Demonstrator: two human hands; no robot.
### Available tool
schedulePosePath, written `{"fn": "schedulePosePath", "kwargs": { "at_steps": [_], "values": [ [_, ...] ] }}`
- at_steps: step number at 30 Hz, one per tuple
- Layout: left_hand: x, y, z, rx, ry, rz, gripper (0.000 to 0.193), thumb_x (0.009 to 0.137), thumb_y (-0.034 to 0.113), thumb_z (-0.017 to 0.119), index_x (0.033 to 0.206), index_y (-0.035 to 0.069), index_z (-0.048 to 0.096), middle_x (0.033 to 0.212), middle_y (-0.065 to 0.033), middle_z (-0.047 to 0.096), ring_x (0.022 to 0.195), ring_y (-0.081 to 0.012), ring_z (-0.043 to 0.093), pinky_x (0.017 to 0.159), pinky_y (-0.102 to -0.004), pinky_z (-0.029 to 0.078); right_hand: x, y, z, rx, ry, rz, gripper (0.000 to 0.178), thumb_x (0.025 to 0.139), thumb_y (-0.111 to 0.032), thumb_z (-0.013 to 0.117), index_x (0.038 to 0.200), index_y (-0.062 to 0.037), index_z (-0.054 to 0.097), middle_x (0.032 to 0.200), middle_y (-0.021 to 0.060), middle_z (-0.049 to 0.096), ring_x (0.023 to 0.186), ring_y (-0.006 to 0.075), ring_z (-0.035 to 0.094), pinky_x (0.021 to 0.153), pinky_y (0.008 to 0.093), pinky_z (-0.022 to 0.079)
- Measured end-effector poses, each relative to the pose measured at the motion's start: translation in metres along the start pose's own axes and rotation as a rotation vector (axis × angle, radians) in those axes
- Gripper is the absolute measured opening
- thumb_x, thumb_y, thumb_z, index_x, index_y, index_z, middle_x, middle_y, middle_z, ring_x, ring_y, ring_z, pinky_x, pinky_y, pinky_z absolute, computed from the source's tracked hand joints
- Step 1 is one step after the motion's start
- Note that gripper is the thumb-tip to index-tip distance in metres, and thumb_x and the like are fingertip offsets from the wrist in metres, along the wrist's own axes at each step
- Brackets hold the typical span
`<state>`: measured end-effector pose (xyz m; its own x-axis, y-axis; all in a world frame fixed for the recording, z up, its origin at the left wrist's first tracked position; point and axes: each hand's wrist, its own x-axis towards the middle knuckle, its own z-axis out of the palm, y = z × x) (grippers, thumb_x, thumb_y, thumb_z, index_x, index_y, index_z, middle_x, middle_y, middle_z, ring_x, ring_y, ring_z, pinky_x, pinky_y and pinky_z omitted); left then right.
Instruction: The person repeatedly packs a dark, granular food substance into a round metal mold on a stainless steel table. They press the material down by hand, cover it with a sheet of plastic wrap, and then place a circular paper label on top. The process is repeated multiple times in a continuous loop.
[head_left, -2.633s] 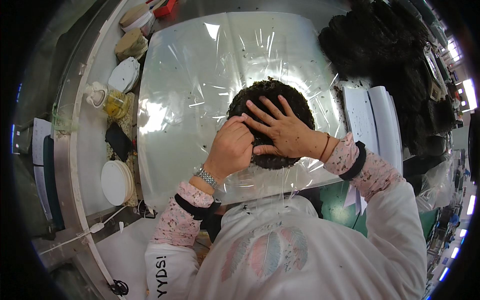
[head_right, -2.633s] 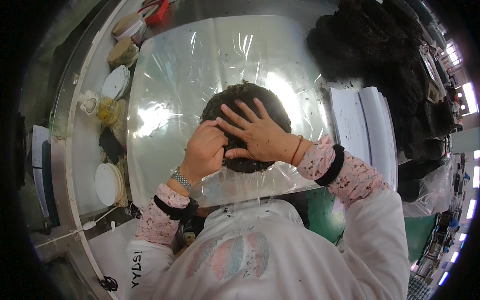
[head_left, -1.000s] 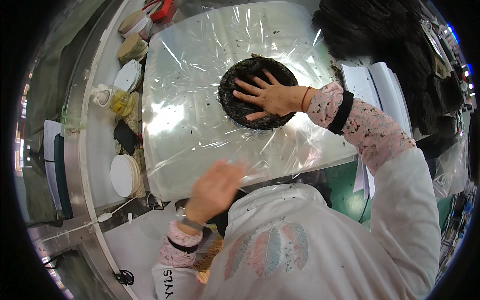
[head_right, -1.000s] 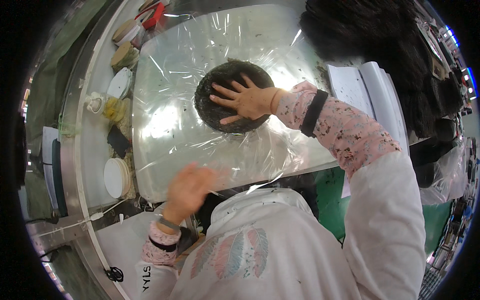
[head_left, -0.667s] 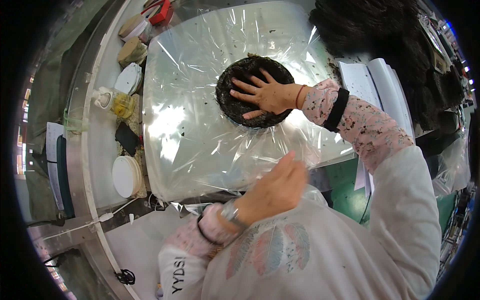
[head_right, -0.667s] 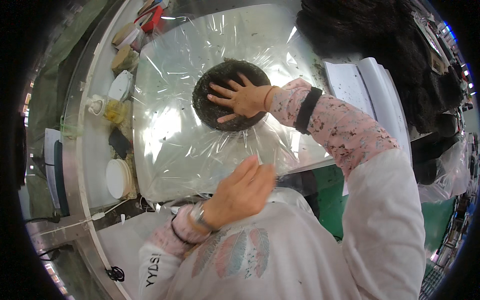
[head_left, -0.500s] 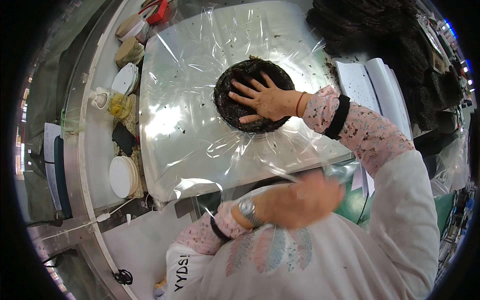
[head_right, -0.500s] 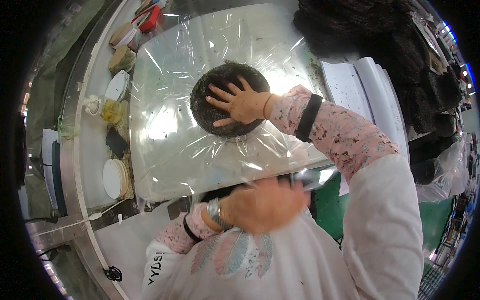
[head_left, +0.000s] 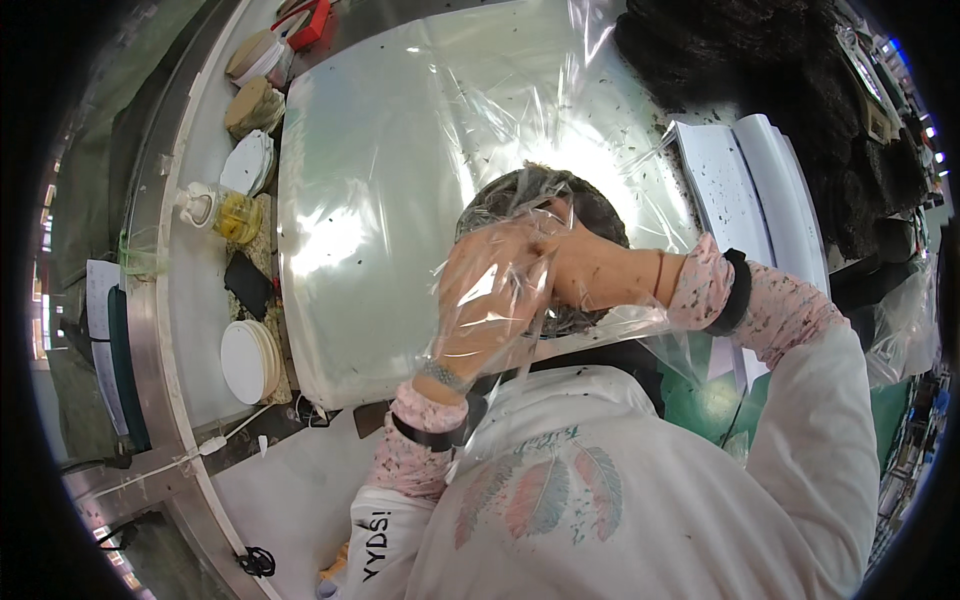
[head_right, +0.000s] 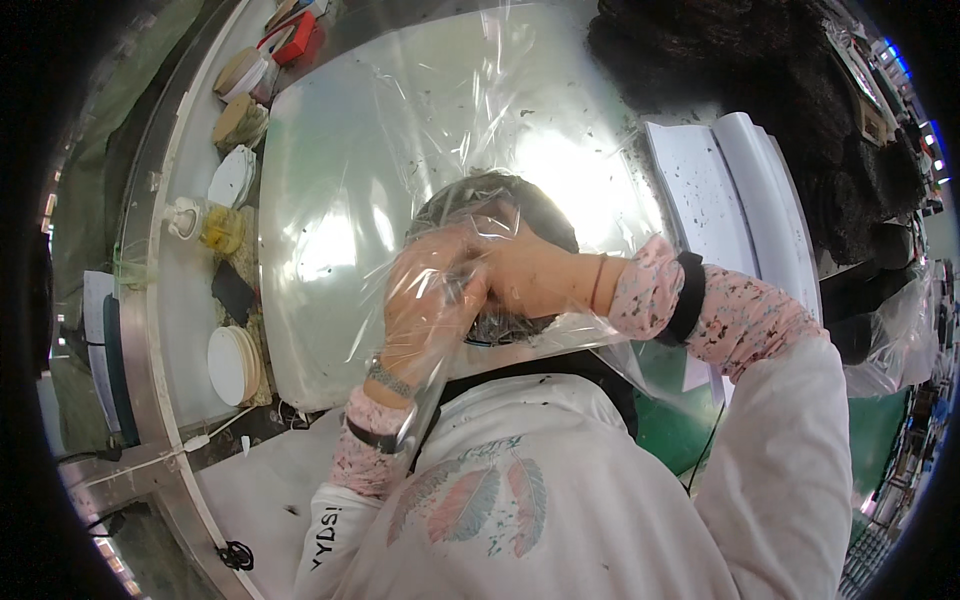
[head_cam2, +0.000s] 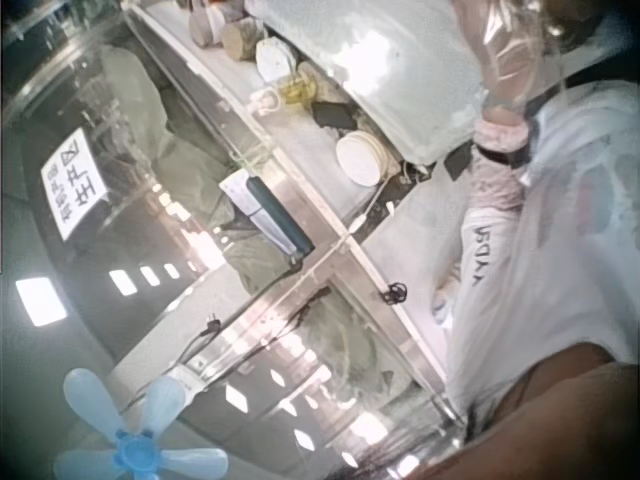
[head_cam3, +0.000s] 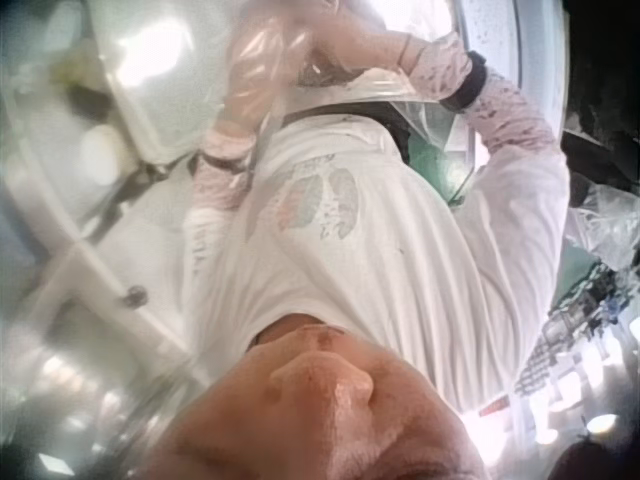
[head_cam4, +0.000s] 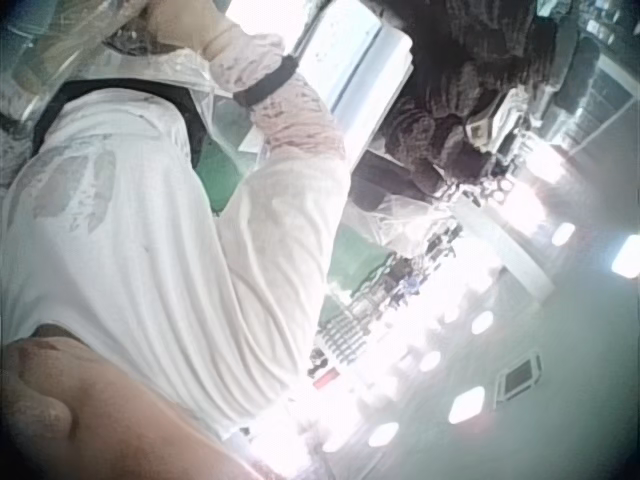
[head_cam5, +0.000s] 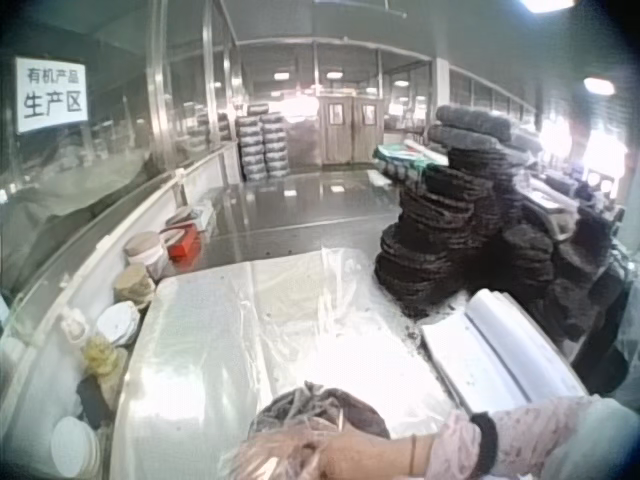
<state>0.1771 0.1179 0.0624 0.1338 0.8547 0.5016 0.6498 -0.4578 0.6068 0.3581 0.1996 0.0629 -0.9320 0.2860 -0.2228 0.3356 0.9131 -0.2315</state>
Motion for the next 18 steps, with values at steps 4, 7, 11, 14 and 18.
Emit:
{"fn": "schedulePosePath", "kwargs": {
  "at_steps": [4, 7, 11, 14, 18],
  "values": [
    [0.004, 0.009, -0.005, 0.180, -0.225, -0.042, 0.030, 0.081, 0.013, 0.074, 0.109, 0.002, 0.069, 0.106, -0.0140, 0.065, 0.107, -0.0340, 0.060, 0.095, -0.0429, 0.049, -0.030, 0.017, -0.021, 0.306, 0.024, -0.154, 0.034, 0.097, -0.016, 0.060, 0.127, -0.0037, 0.069, 0.139, 0.0191, 0.061, 0.137, 0.0399, 0.050, 0.113, 0.0490, 0.042],
    [-0.003, -0.001, -0.006, 0.310, -0.249, -0.058, 0.034, 0.083, 0.022, 0.075, 0.110, 0.002, 0.071, 0.112, -0.0143, 0.067, 0.106, -0.0332, 0.060, 0.095, -0.0438, 0.048, -0.118, -0.023, -0.134, 0.146, 0.026, 0.162, 0.033, 0.102, -0.012, 0.056, 0.130, 0.0024, 0.066, 0.112, 0.0207, 0.074, 0.095, 0.0352, 0.074, 0.084, 0.0421, 0.060],
    [0.011, 0.016, -0.010, 0.531, -0.513, -0.022, 0.038, 0.087, 0.031, 0.073, 0.112, 0.003, 0.073, 0.119, -0.0144, 0.068, 0.109, -0.0291, 0.060, 0.100, -0.0398, 0.044, -0.194, -0.096, -0.150, 0.585, -0.426, 0.154, 0.054, 0.100, -0.028, 0.069, 0.144, -0.0001, 0.054, 0.099, 0.0186, 0.075, 0.069, 0.0327, 0.073, 0.070, 0.0434, 0.061],
    [0.019, 0.004, 0.007, 0.463, -0.544, -0.063, 0.031, 0.082, 0.029, 0.075, 0.099, 0.004, 0.075, 0.104, -0.0134, 0.069, 0.102, -0.0296, 0.059, 0.098, -0.0416, 0.042, -0.155, -0.109, -0.036, 0.308, -0.011, 0.414, 0.063, 0.091, -0.029, 0.078, 0.144, -0.0028, 0.054, 0.119, 0.0239, 0.068, 0.110, 0.0357, 0.068, 0.084, 0.0459, 0.058],
    [0.019, 0.003, 0.005, 0.431, -0.426, 0.046, 0.016, 0.078, 0.013, 0.071, 0.086, 0.000, 0.076, 0.087, -0.0141, 0.069, 0.102, -0.0313, 0.059, 0.096, -0.0411, 0.043, -0.087, -0.077, -0.019, 0.220, 0.767, 0.381, 0.063, 0.085, -0.026, 0.082, 0.140, -0.0082, 0.056, 0.126, 0.0215, 0.061, 0.117, 0.0430, 0.061, 0.087, 0.0458, 0.056]
  ]
}}
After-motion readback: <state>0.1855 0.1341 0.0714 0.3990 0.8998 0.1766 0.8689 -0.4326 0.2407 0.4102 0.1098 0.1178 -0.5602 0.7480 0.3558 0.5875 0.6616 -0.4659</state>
